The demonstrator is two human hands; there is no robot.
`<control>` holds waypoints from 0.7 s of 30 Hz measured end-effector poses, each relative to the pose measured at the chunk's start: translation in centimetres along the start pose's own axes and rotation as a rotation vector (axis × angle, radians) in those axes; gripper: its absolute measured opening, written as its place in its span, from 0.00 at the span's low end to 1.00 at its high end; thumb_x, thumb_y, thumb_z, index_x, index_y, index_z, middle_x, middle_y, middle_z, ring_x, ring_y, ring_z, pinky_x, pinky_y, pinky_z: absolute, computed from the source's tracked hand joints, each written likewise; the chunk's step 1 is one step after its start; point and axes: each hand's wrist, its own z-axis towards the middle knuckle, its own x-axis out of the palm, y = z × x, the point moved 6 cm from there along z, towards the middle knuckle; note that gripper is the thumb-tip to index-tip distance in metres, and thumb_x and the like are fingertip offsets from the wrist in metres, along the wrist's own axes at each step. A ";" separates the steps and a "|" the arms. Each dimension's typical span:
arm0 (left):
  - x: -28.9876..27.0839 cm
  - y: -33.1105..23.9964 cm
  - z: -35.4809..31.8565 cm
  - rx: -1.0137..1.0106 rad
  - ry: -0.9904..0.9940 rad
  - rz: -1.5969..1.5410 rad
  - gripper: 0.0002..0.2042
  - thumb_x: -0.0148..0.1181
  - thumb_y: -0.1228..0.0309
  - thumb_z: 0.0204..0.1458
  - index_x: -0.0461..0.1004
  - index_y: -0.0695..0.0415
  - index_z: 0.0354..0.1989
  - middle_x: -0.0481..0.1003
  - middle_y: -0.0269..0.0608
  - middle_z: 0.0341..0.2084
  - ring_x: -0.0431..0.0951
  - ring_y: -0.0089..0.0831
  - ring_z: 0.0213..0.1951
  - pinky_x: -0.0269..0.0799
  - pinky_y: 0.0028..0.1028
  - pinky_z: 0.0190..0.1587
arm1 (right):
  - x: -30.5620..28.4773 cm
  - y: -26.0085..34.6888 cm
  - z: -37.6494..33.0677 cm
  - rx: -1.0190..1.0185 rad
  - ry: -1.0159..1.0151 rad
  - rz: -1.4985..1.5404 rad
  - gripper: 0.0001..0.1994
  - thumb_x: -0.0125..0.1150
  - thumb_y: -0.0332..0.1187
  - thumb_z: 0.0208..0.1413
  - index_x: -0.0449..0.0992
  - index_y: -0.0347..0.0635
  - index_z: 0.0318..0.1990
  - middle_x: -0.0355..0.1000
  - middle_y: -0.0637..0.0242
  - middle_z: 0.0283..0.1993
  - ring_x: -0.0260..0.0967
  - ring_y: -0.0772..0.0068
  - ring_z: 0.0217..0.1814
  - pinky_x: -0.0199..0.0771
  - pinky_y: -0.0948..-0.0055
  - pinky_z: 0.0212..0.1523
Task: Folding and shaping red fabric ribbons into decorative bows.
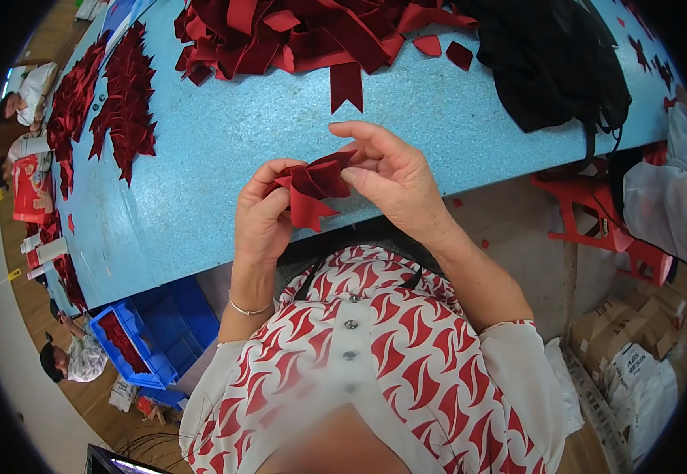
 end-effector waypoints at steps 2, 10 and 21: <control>-0.1 -0.2 0.1 0.016 -0.013 0.010 0.13 0.43 0.84 0.43 0.68 0.65 0.39 0.72 0.39 0.33 0.72 0.21 0.33 0.68 0.17 0.33 | 0.0 0.0 0.1 0.005 0.009 -0.011 0.21 0.49 0.20 0.48 0.63 0.36 0.53 0.67 0.64 0.41 0.65 0.81 0.42 0.64 0.81 0.44; 0.5 -0.5 0.5 0.020 0.000 0.083 0.11 0.46 0.80 0.48 0.68 0.64 0.40 0.72 0.38 0.34 0.72 0.21 0.33 0.68 0.19 0.35 | 0.0 0.0 0.0 -0.020 -0.022 -0.033 0.20 0.51 0.20 0.47 0.64 0.34 0.51 0.68 0.63 0.42 0.66 0.80 0.39 0.66 0.82 0.43; 0.6 -1.5 0.5 -0.076 0.159 0.197 0.15 0.46 0.67 0.54 0.65 0.60 0.48 0.72 0.38 0.36 0.71 0.21 0.36 0.68 0.22 0.38 | 1.9 2.0 0.0 -0.156 -0.019 -0.535 0.16 0.51 0.21 0.47 0.66 0.32 0.46 0.70 0.63 0.37 0.68 0.79 0.35 0.71 0.81 0.33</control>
